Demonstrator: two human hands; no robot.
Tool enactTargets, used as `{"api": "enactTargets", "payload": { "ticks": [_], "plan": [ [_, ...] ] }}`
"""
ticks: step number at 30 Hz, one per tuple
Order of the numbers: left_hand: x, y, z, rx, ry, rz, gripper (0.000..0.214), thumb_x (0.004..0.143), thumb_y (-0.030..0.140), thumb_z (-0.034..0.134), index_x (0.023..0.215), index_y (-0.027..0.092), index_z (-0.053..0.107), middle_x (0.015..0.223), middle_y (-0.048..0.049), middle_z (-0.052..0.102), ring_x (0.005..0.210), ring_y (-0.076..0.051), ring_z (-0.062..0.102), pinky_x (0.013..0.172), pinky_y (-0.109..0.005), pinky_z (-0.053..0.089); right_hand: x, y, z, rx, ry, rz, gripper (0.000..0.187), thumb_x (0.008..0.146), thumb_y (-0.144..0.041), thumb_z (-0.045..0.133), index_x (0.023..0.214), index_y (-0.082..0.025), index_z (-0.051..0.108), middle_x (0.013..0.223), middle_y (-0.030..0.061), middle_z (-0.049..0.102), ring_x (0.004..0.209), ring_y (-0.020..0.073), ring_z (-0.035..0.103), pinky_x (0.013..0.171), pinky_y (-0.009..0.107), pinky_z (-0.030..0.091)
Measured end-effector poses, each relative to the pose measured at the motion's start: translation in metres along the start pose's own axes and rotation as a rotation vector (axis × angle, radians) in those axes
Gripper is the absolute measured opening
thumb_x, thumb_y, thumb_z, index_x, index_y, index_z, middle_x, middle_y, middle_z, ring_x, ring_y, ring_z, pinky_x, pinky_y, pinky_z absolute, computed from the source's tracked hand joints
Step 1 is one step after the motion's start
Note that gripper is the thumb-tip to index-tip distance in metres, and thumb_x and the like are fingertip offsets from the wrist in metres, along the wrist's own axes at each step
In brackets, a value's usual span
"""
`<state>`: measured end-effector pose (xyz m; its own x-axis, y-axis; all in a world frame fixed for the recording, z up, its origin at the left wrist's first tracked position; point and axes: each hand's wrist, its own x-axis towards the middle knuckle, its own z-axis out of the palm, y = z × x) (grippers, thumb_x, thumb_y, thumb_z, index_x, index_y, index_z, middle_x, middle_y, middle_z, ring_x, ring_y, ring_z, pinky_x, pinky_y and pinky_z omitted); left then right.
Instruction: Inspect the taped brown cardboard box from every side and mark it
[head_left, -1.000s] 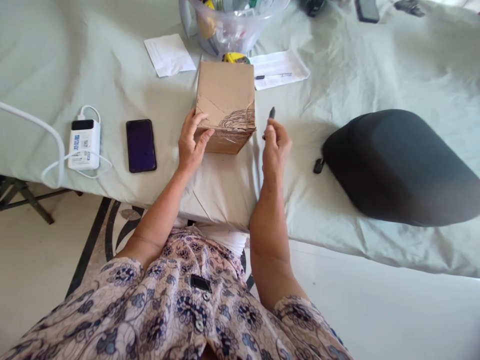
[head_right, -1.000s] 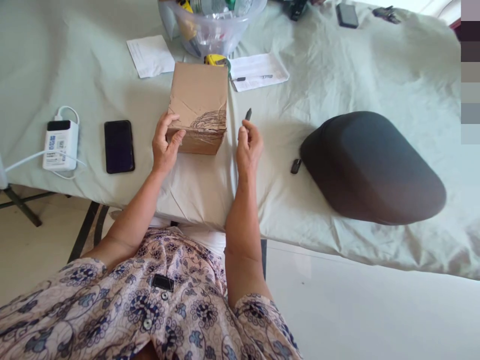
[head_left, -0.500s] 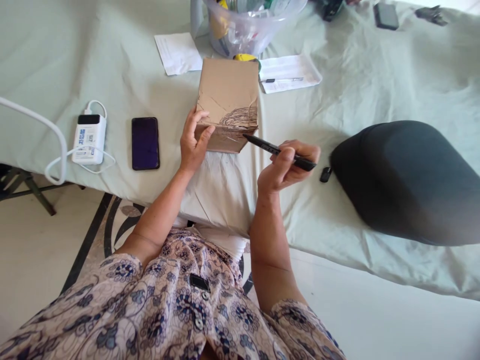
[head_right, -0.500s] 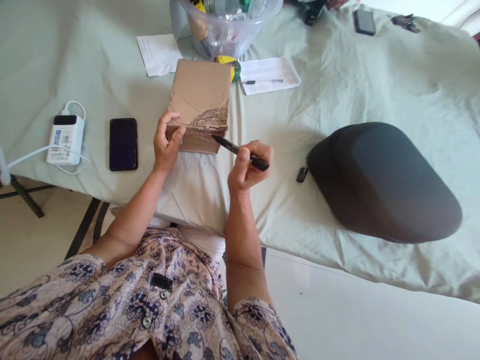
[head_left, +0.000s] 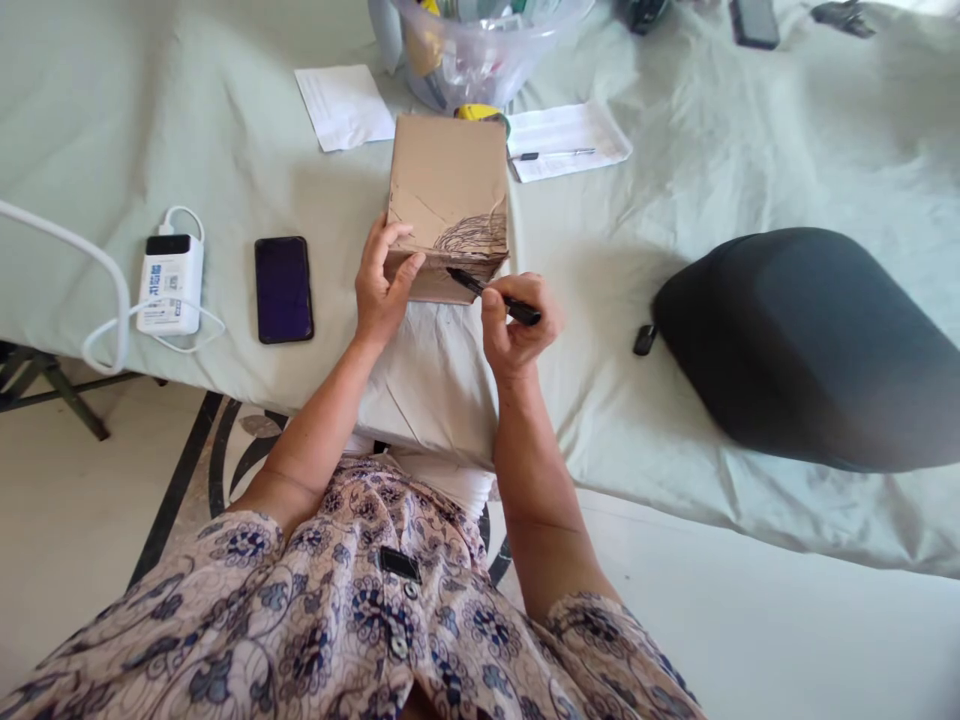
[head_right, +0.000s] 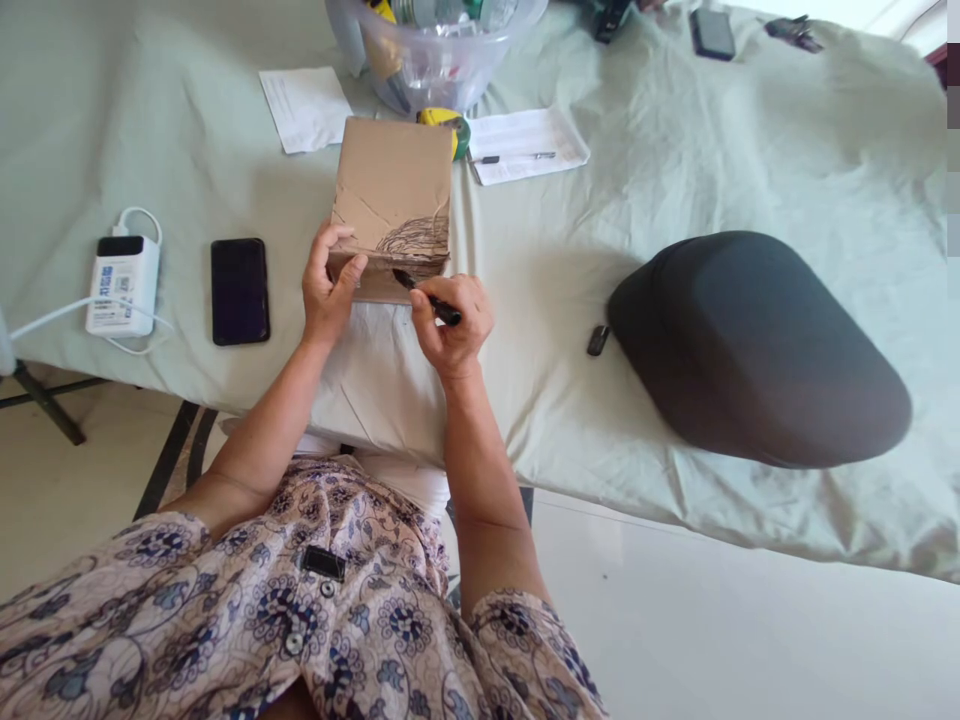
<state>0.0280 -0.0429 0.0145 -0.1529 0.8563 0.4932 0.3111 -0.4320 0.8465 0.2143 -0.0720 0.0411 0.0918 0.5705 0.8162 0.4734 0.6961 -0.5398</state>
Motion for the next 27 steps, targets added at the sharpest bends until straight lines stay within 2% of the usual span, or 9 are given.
{"api": "enactTargets", "payload": {
  "ticks": [3,7,11,15,20,22,24,26,27],
  "plan": [
    [0.000,-0.003,0.000,-0.003,-0.012,0.009,0.058,0.090,0.075,0.054,0.127,0.031,0.058,0.147,-0.0074,0.059,0.148,-0.027,0.047,0.127,-0.044,0.033,-0.002,0.002,0.002,0.053,0.082,0.102,0.043,0.100,-0.060,0.047,0.086,-0.021,0.060,0.073,-0.0015,0.054,0.065,0.0118,0.060,0.068,0.033,0.052],
    [0.001,-0.003,0.000,0.007,-0.015,0.019,0.057,0.091,0.075,0.053,0.127,0.031,0.057,0.147,-0.0070,0.059,0.148,-0.026,0.048,0.128,-0.045,0.033,0.002,0.006,-0.003,-0.035,0.315,0.188,0.046,0.103,-0.061,0.040,0.089,-0.021,0.058,0.076,-0.0016,0.048,0.065,0.0121,0.058,0.070,0.034,0.053],
    [0.001,-0.002,-0.002,0.034,-0.006,0.023,0.055,0.092,0.073,0.053,0.127,0.031,0.057,0.146,-0.0075,0.060,0.146,-0.026,0.050,0.126,-0.044,0.036,0.013,0.002,-0.012,-0.131,0.461,0.219,0.046,0.099,-0.061,0.050,0.080,-0.020,0.054,0.072,-0.0028,0.043,0.063,0.0112,0.052,0.070,0.033,0.051],
    [0.002,-0.002,-0.002,0.062,-0.015,0.015,0.056,0.093,0.073,0.050,0.128,0.031,0.057,0.147,-0.0081,0.059,0.148,-0.027,0.047,0.127,-0.047,0.034,0.012,-0.005,-0.013,-0.254,0.364,0.296,0.057,0.097,-0.072,0.042,0.072,-0.021,0.050,0.066,-0.0027,0.043,0.061,0.0125,0.052,0.067,0.033,0.052],
    [0.003,-0.003,-0.003,0.056,-0.035,0.010,0.059,0.092,0.076,0.050,0.130,0.030,0.056,0.150,-0.0088,0.058,0.151,-0.028,0.043,0.129,-0.048,0.032,0.002,-0.001,-0.002,-0.080,0.127,0.313,0.054,0.101,-0.067,0.034,0.087,-0.021,0.059,0.070,-0.0014,0.047,0.061,0.0134,0.058,0.064,0.033,0.052],
    [0.003,-0.002,-0.004,0.055,-0.045,0.013,0.061,0.092,0.076,0.049,0.133,0.031,0.054,0.154,-0.0085,0.055,0.153,-0.028,0.041,0.130,-0.049,0.030,0.004,0.007,0.001,-0.014,0.197,0.297,0.049,0.103,-0.062,0.030,0.093,-0.022,0.057,0.073,-0.0014,0.046,0.058,0.0118,0.055,0.062,0.032,0.052],
    [0.003,-0.002,-0.003,0.054,-0.040,0.028,0.063,0.092,0.076,0.049,0.138,0.033,0.051,0.157,-0.0076,0.051,0.155,-0.028,0.038,0.131,-0.048,0.027,0.010,0.018,0.000,0.031,0.368,0.308,0.043,0.105,-0.056,0.026,0.096,-0.023,0.053,0.076,-0.0014,0.045,0.055,0.0103,0.051,0.060,0.031,0.051],
    [0.002,-0.004,-0.002,0.058,-0.007,0.039,0.064,0.094,0.074,0.047,0.143,0.033,0.047,0.160,-0.0067,0.049,0.156,-0.026,0.037,0.133,-0.047,0.025,0.016,0.032,-0.004,0.025,0.509,0.377,0.037,0.104,-0.052,0.027,0.100,-0.023,0.050,0.079,-0.0007,0.048,0.058,0.0108,0.052,0.063,0.031,0.053],
    [0.002,-0.005,-0.002,0.063,0.022,0.035,0.064,0.095,0.073,0.045,0.145,0.033,0.045,0.161,-0.0064,0.048,0.156,-0.025,0.037,0.133,-0.046,0.025,0.018,0.040,-0.007,0.008,0.520,0.423,0.033,0.103,-0.050,0.032,0.103,-0.023,0.051,0.080,-0.0005,0.050,0.062,0.0117,0.055,0.066,0.032,0.054]
  ]
}}
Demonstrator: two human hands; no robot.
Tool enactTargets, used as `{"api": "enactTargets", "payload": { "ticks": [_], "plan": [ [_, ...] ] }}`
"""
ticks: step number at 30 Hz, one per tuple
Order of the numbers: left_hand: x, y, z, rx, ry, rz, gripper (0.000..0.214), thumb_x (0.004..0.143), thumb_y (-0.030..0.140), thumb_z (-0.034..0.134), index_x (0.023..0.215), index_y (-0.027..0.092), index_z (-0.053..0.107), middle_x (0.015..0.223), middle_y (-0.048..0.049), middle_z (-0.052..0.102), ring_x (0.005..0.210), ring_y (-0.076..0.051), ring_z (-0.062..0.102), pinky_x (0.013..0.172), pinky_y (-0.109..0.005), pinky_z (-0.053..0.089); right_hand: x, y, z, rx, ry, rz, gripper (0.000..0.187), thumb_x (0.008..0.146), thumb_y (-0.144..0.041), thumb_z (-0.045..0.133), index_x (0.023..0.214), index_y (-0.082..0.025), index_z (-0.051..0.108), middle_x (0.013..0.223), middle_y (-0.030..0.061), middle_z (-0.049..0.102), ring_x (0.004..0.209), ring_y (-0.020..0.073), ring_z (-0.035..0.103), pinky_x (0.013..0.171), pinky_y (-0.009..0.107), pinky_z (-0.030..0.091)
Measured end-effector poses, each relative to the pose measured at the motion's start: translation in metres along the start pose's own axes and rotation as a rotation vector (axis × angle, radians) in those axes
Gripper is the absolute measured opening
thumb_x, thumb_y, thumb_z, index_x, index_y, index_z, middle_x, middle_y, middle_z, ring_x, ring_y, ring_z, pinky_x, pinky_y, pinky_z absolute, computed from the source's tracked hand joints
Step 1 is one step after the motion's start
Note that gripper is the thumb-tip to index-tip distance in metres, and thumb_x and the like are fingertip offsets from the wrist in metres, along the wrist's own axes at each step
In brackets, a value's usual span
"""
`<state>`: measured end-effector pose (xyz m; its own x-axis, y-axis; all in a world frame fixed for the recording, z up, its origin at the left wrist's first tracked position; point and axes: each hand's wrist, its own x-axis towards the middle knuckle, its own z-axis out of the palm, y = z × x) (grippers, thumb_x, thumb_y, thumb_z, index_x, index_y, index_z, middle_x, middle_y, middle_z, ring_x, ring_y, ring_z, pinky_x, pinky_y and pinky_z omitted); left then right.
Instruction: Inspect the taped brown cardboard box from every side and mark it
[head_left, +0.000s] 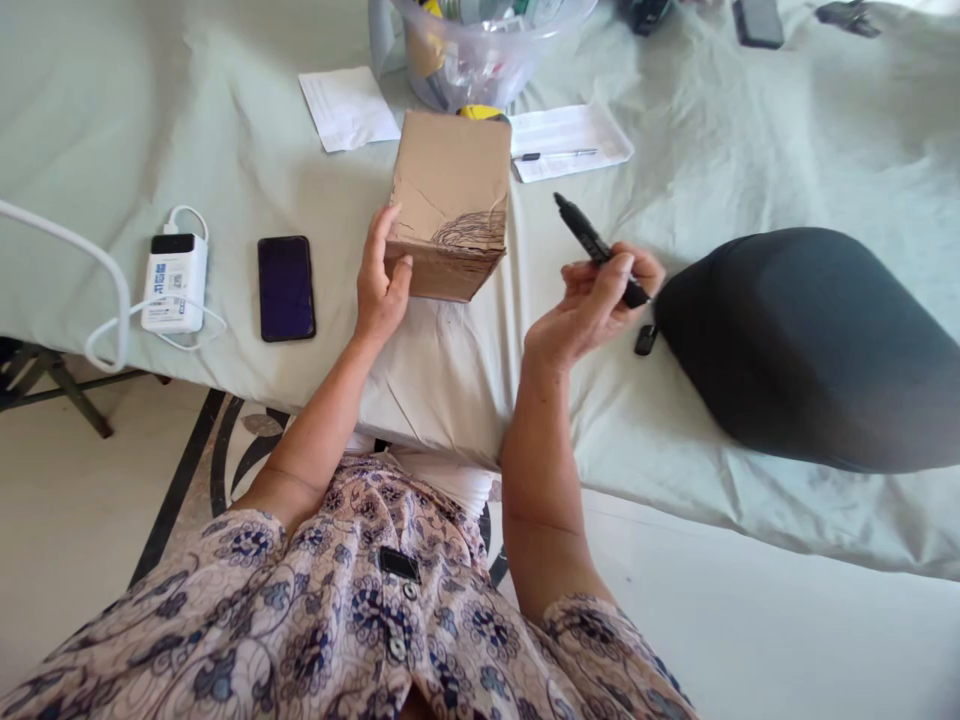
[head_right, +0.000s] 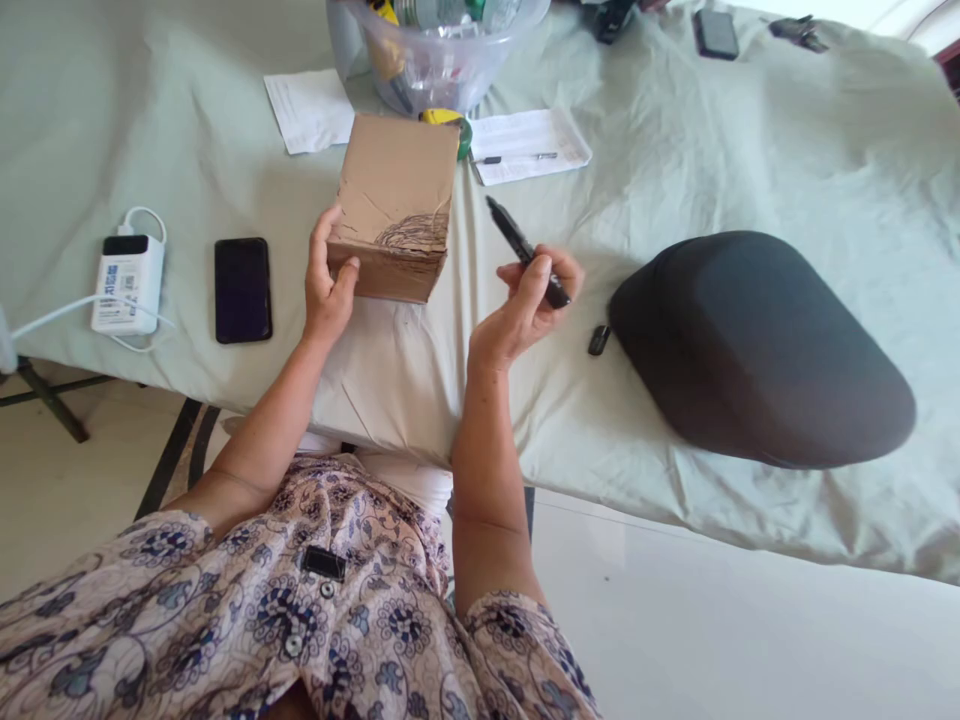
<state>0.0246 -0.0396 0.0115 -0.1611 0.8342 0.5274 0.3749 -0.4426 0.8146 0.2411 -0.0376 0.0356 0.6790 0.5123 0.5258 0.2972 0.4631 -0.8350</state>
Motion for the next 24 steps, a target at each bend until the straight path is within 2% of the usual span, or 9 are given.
{"api": "enactTargets", "payload": {
  "ticks": [2,6,9,13,16,21,24],
  "plan": [
    [-0.001,-0.003,0.001,0.022,0.066,-0.027,0.063,0.099,0.070,0.039,0.148,0.031,0.043,0.163,-0.0064,0.046,0.157,-0.022,0.035,0.133,-0.044,0.025,0.008,0.013,-0.004,-0.106,-0.038,0.034,0.030,0.098,-0.047,0.043,0.106,-0.021,0.055,0.083,0.0006,0.055,0.072,0.0143,0.060,0.073,0.034,0.055],
    [-0.004,-0.003,-0.004,0.120,0.157,-0.075,0.060,0.105,0.061,0.025,0.148,0.024,0.044,0.164,-0.0069,0.044,0.162,-0.019,0.020,0.132,-0.047,0.023,0.006,0.037,-0.012,-0.466,-0.346,0.007,0.031,0.093,-0.041,0.053,0.112,-0.018,0.064,0.099,0.0053,0.062,0.095,0.0192,0.062,0.094,0.045,0.054],
    [-0.006,0.005,-0.016,0.161,0.195,-0.096,0.052,0.102,0.054,0.038,0.145,0.026,0.046,0.159,-0.0085,0.050,0.157,-0.023,0.034,0.129,-0.048,0.031,-0.002,0.042,-0.012,-0.692,-0.457,0.067,0.032,0.088,-0.032,0.060,0.115,-0.018,0.069,0.100,0.0080,0.062,0.105,0.0244,0.059,0.104,0.052,0.047],
    [-0.001,0.021,-0.046,0.205,0.175,-0.188,0.045,0.098,0.041,0.049,0.140,0.026,0.048,0.146,-0.0110,0.060,0.143,-0.025,0.054,0.121,-0.044,0.043,-0.007,0.032,-0.010,-0.900,-0.535,0.162,0.033,0.085,-0.027,0.061,0.115,-0.021,0.072,0.110,0.0117,0.063,0.112,0.0282,0.056,0.107,0.058,0.041],
    [0.003,0.032,-0.077,0.351,0.159,-0.268,0.045,0.097,0.035,0.049,0.140,0.025,0.048,0.145,-0.0118,0.059,0.143,-0.027,0.052,0.124,-0.044,0.039,-0.006,0.023,-0.011,-0.968,-0.578,0.186,0.033,0.086,-0.027,0.060,0.116,-0.023,0.072,0.116,0.0130,0.062,0.114,0.0291,0.054,0.108,0.059,0.039],
    [0.000,0.036,-0.118,0.758,0.176,-0.472,0.055,0.092,0.034,0.057,0.143,0.016,0.048,0.145,-0.0207,0.059,0.142,-0.039,0.050,0.123,-0.061,0.034,-0.006,0.018,-0.011,-0.937,-0.571,0.183,0.035,0.086,-0.026,0.061,0.119,-0.023,0.072,0.127,0.0144,0.060,0.120,0.0314,0.054,0.109,0.060,0.038],
    [-0.007,0.031,-0.129,0.881,0.147,-0.581,0.046,0.094,0.041,0.056,0.129,0.010,0.058,0.139,-0.0277,0.060,0.139,-0.046,0.050,0.117,-0.071,0.034,-0.005,0.023,-0.012,-0.888,-0.527,0.161,0.038,0.085,-0.025,0.061,0.122,-0.022,0.069,0.128,0.0147,0.059,0.122,0.0312,0.053,0.109,0.060,0.039]
  ]
}}
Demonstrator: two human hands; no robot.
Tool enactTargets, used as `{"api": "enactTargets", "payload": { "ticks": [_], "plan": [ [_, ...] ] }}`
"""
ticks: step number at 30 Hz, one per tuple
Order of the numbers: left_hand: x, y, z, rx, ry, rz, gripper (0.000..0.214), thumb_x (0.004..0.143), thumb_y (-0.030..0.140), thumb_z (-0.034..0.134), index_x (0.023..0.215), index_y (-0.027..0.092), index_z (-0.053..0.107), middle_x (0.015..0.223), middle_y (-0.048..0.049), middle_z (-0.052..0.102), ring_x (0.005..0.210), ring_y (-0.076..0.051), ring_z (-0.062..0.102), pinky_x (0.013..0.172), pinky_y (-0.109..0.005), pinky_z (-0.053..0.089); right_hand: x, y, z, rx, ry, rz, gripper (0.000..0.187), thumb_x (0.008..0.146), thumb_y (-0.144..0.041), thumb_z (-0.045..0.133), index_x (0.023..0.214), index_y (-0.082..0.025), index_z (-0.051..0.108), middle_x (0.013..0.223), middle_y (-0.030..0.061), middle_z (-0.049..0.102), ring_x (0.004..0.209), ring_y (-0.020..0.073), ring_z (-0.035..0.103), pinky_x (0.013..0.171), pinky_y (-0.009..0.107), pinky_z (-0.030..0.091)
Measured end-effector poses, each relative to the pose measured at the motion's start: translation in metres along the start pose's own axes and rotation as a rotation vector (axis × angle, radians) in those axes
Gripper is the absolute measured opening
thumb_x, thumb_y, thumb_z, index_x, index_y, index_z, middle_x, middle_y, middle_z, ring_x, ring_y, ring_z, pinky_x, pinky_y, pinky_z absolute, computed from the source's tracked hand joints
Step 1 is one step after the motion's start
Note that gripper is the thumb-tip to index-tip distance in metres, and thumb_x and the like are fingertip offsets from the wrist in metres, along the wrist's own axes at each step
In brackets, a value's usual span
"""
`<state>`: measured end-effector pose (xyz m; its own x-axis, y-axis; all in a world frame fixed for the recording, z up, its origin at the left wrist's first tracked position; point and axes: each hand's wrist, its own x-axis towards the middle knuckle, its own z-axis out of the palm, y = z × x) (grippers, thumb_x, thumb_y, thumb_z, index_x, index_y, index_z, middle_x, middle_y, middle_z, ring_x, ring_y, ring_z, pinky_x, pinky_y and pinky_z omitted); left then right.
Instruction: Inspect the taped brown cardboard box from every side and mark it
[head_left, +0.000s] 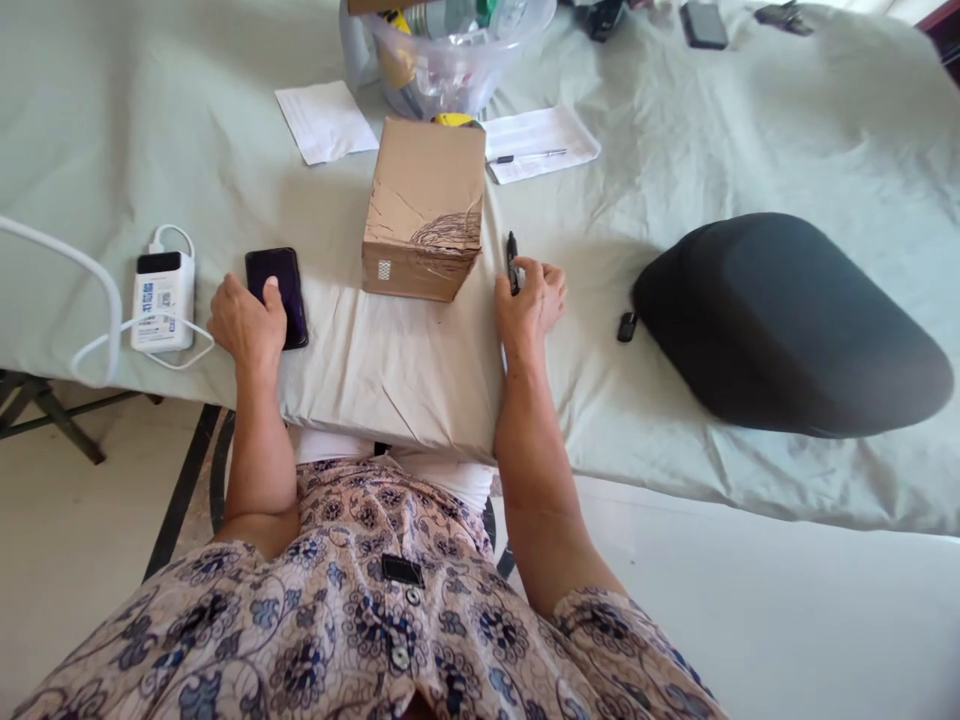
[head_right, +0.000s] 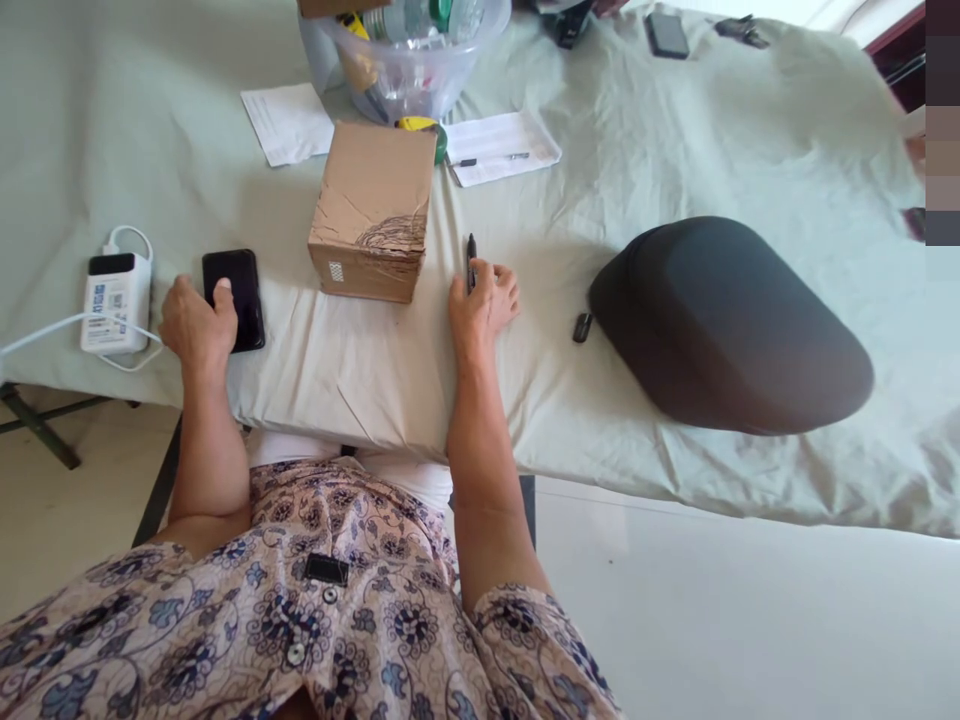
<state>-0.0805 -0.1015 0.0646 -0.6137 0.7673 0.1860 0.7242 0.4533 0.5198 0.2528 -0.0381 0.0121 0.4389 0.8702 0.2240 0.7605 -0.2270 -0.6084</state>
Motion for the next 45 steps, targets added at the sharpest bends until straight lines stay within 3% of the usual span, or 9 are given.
{"api": "enactTargets", "payload": {
  "ticks": [6,12,17,22,25,29,35,39,45],
  "plan": [
    [0.003,-0.012,0.006,0.005,-0.011,-0.005,0.028,0.097,0.041,0.050,0.097,0.016,0.064,0.127,-0.0260,0.066,0.136,-0.046,0.049,0.116,-0.074,0.031,0.010,0.013,0.007,0.166,0.193,-0.151,0.029,0.091,-0.028,0.053,0.116,-0.019,0.065,0.115,0.0105,0.061,0.116,0.0247,0.059,0.106,0.051,0.048],
    [0.009,-0.020,0.016,-0.111,-0.045,-0.021,0.014,0.094,0.034,0.057,0.089,0.021,0.060,0.123,-0.0193,0.067,0.138,-0.040,0.048,0.121,-0.070,0.026,0.003,-0.004,-0.003,0.643,0.391,-0.250,0.035,0.099,-0.051,0.041,0.109,-0.022,0.058,0.083,-0.0005,0.055,0.069,0.0127,0.058,0.066,0.030,0.051],
    [0.010,-0.021,0.029,-0.182,-0.109,-0.008,0.011,0.091,0.029,0.056,0.085,0.022,0.060,0.128,-0.0157,0.067,0.142,-0.036,0.047,0.126,-0.064,0.023,-0.023,-0.026,-0.008,0.910,-0.189,-0.383,0.041,0.097,-0.062,0.048,0.105,-0.023,0.059,0.075,-0.0032,0.062,0.053,0.0092,0.054,0.051,0.024,0.042],
    [0.012,-0.018,0.034,-0.224,-0.141,0.027,0.016,0.089,0.030,0.055,0.076,0.022,0.058,0.127,-0.0137,0.068,0.141,-0.037,0.047,0.126,-0.064,0.022,-0.053,-0.044,0.004,0.673,-0.695,-0.657,0.050,0.095,-0.067,0.055,0.117,-0.023,0.067,0.106,0.0076,0.077,0.093,0.0196,0.072,0.078,0.034,0.057],
    [0.009,-0.012,0.030,-0.220,-0.180,0.051,0.018,0.090,0.030,0.055,0.073,0.022,0.057,0.118,-0.0123,0.071,0.134,-0.033,0.054,0.125,-0.056,0.029,-0.068,-0.054,0.009,0.403,-0.717,-0.902,0.073,0.094,-0.077,0.041,0.138,-0.023,0.062,0.131,0.0140,0.071,0.130,0.0290,0.061,0.109,0.049,0.048],
    [-0.006,-0.005,0.023,-0.234,-0.246,0.113,0.016,0.090,0.027,0.053,0.078,0.020,0.061,0.115,-0.0123,0.071,0.121,-0.027,0.060,0.113,-0.043,0.043,-0.081,-0.063,0.011,0.196,-0.768,-1.022,0.088,0.093,-0.081,0.029,0.157,-0.022,0.044,0.149,0.0167,0.060,0.147,0.0348,0.045,0.119,0.056,0.036],
    [-0.025,0.001,0.015,-0.438,-0.282,0.035,0.007,0.089,0.024,0.057,0.086,0.020,0.061,0.085,-0.0028,0.066,0.081,-0.018,0.059,0.082,-0.031,0.048,-0.081,-0.062,0.011,0.228,-0.799,-1.042,0.091,0.092,-0.081,0.029,0.158,-0.020,0.041,0.150,0.0168,0.059,0.147,0.0327,0.046,0.121,0.053,0.034],
    [-0.030,0.007,0.018,-0.684,-0.327,-0.116,0.005,0.088,0.019,0.059,0.085,0.022,0.055,0.058,0.0059,0.042,0.054,-0.012,0.040,0.053,-0.025,0.033,-0.079,-0.061,0.013,0.284,-0.795,-1.028,0.090,0.093,-0.081,0.030,0.157,-0.019,0.043,0.151,0.0169,0.058,0.145,0.0316,0.049,0.121,0.052,0.036],
    [-0.031,-0.001,0.026,-1.001,-0.386,-0.260,0.023,0.076,0.029,0.073,0.084,0.023,0.052,0.054,0.0091,0.039,0.044,-0.009,0.035,0.043,-0.020,0.028,-0.071,-0.059,0.015,0.416,-0.816,-0.876,0.087,0.093,-0.082,0.034,0.151,-0.019,0.047,0.136,0.0171,0.068,0.128,0.0301,0.062,0.112,0.049,0.047]
  ]
}}
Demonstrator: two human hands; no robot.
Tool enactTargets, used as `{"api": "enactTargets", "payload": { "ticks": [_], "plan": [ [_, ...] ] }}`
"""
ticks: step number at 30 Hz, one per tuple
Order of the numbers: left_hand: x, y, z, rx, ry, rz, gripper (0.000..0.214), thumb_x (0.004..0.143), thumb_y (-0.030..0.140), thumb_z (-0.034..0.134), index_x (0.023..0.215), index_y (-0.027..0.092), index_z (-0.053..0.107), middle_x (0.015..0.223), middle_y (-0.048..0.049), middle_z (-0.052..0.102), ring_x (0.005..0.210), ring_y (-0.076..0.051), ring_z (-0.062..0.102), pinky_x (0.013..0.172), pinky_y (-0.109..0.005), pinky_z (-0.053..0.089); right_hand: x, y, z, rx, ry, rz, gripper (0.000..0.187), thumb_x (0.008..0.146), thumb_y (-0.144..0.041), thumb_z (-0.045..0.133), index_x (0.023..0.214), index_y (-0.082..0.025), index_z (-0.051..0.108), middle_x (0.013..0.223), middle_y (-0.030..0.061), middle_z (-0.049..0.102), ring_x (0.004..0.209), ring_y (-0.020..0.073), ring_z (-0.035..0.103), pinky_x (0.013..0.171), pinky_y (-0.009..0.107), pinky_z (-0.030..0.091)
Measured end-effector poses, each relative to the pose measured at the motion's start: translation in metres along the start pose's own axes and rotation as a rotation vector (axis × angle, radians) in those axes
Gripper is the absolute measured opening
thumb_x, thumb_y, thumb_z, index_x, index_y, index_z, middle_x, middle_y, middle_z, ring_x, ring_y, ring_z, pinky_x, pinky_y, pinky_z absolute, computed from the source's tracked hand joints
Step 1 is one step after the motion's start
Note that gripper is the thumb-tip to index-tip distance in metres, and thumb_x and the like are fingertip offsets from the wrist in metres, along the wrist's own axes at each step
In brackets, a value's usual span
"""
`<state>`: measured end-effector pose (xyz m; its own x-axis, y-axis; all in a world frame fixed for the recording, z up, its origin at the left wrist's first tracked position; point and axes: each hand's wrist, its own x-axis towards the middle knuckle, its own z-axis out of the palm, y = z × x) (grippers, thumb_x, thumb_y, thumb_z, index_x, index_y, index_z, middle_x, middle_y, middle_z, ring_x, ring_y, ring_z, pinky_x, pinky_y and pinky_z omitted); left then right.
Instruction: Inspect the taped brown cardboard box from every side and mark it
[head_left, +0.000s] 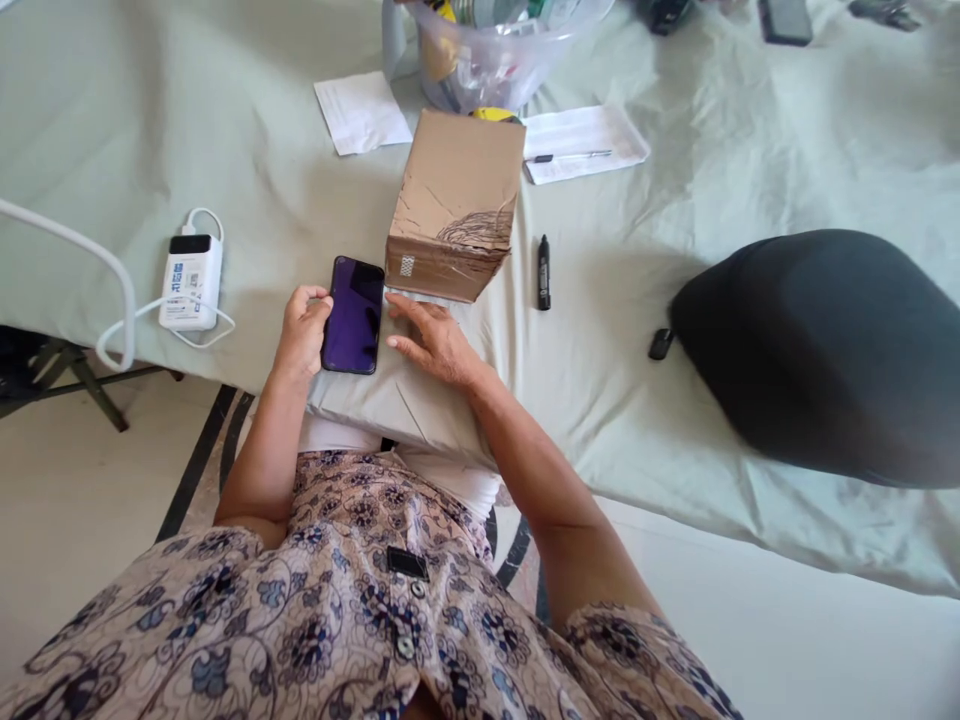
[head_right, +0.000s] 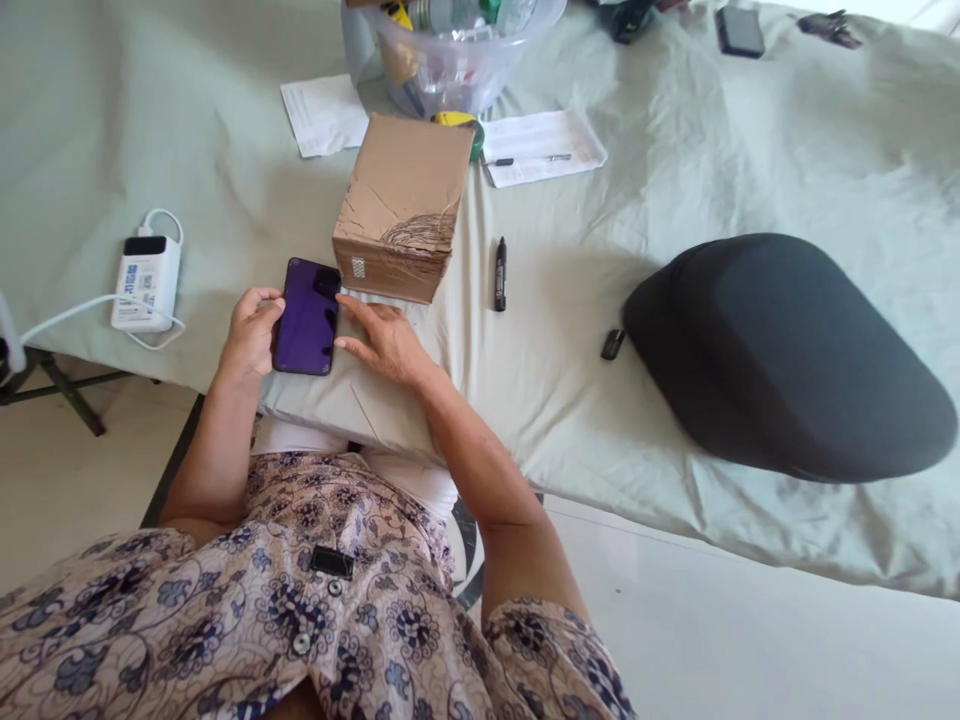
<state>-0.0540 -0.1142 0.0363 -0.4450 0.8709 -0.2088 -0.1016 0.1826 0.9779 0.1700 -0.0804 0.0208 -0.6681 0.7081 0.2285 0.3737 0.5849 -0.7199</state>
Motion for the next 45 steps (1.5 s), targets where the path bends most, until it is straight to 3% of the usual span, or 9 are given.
{"api": "enactTargets", "payload": {
  "ticks": [4,9,12,18,29,33,36,40,45],
  "plan": [
    [-0.004,0.005,-0.003,-0.140,-0.032,0.178,0.038,0.072,0.043,0.082,0.088,0.023,0.053,0.058,0.0083,0.042,0.045,-0.007,0.037,0.043,-0.020,0.028,-0.005,0.003,-0.018,0.314,-0.034,0.171,0.082,0.085,-0.083,0.054,0.135,-0.017,0.056,0.113,0.0126,0.075,0.099,0.0223,0.070,0.092,0.038,0.056],
    [-0.024,0.018,0.019,-0.236,-0.130,0.338,0.049,0.078,0.062,0.080,0.094,0.024,0.055,0.064,0.0059,0.038,0.052,-0.008,0.045,0.048,-0.020,0.034,-0.013,-0.001,-0.038,0.715,-0.614,0.340,0.087,0.066,-0.063,0.088,0.133,-0.018,0.055,0.103,0.0081,0.078,0.079,0.0137,0.070,0.064,0.023,0.055],
    [-0.038,0.017,0.041,-0.258,-0.202,0.330,0.048,0.079,0.065,0.078,0.095,0.024,0.057,0.063,0.0061,0.036,0.050,-0.007,0.040,0.047,-0.020,0.032,-0.014,-0.005,-0.041,0.749,-0.773,0.373,0.067,0.066,-0.055,0.089,0.115,-0.014,0.067,0.095,0.0071,0.078,0.074,0.0113,0.068,0.058,0.019,0.052],
    [-0.052,0.013,0.072,-0.326,-0.320,0.323,0.045,0.082,0.064,0.076,0.095,0.025,0.059,0.060,0.0072,0.033,0.049,-0.007,0.036,0.050,-0.021,0.035,-0.018,-0.007,-0.052,0.643,-0.729,0.432,0.045,0.067,-0.051,0.088,0.078,-0.010,0.075,0.071,0.0044,0.074,0.059,0.0082,0.060,0.055,0.021,0.051],
    [-0.052,0.013,0.079,-0.325,-0.285,0.336,0.047,0.082,0.066,0.076,0.097,0.024,0.059,0.063,0.0061,0.040,0.058,-0.010,0.048,0.060,-0.023,0.043,-0.019,-0.006,-0.061,0.638,-0.673,0.418,0.043,0.073,-0.053,0.084,0.075,-0.010,0.075,0.068,0.0061,0.076,0.060,0.0096,0.067,0.056,0.019,0.054],
    [-0.033,0.014,0.064,-0.316,-0.113,0.354,0.044,0.085,0.062,0.074,0.094,0.023,0.057,0.070,0.0038,0.047,0.067,-0.012,0.057,0.063,-0.024,0.046,-0.019,-0.003,-0.057,0.735,-0.623,0.386,0.053,0.071,-0.053,0.087,0.101,-0.012,0.071,0.084,0.0071,0.079,0.070,0.0115,0.072,0.057,0.017,0.054],
    [-0.004,0.013,0.036,-0.231,0.065,0.399,0.039,0.086,0.057,0.072,0.093,0.023,0.055,0.083,0.0004,0.056,0.082,-0.014,0.062,0.072,-0.025,0.049,-0.019,-0.002,-0.058,0.746,-0.562,0.409,0.064,0.075,-0.054,0.085,0.121,-0.014,0.064,0.088,0.0072,0.079,0.077,0.0133,0.073,0.060,0.019,0.055],
    [0.042,-0.003,-0.014,-0.131,0.263,0.459,0.032,0.082,0.048,0.074,0.088,0.024,0.054,0.083,0.0009,0.056,0.080,-0.014,0.057,0.074,-0.026,0.047,-0.020,0.000,-0.063,0.721,-0.499,0.419,0.059,0.079,-0.055,0.082,0.117,-0.014,0.064,0.087,0.0070,0.077,0.079,0.0136,0.072,0.063,0.020,0.053],
    [0.083,-0.024,-0.053,-0.076,0.267,0.350,0.034,0.074,0.042,0.082,0.075,0.024,0.053,0.071,0.0032,0.051,0.072,-0.013,0.050,0.068,-0.028,0.040,-0.021,0.002,-0.068,0.747,-0.454,0.432,0.060,0.077,-0.058,0.082,0.113,-0.014,0.063,0.086,0.0066,0.076,0.078,0.0132,0.070,0.061,0.021,0.050]
  ]
}}
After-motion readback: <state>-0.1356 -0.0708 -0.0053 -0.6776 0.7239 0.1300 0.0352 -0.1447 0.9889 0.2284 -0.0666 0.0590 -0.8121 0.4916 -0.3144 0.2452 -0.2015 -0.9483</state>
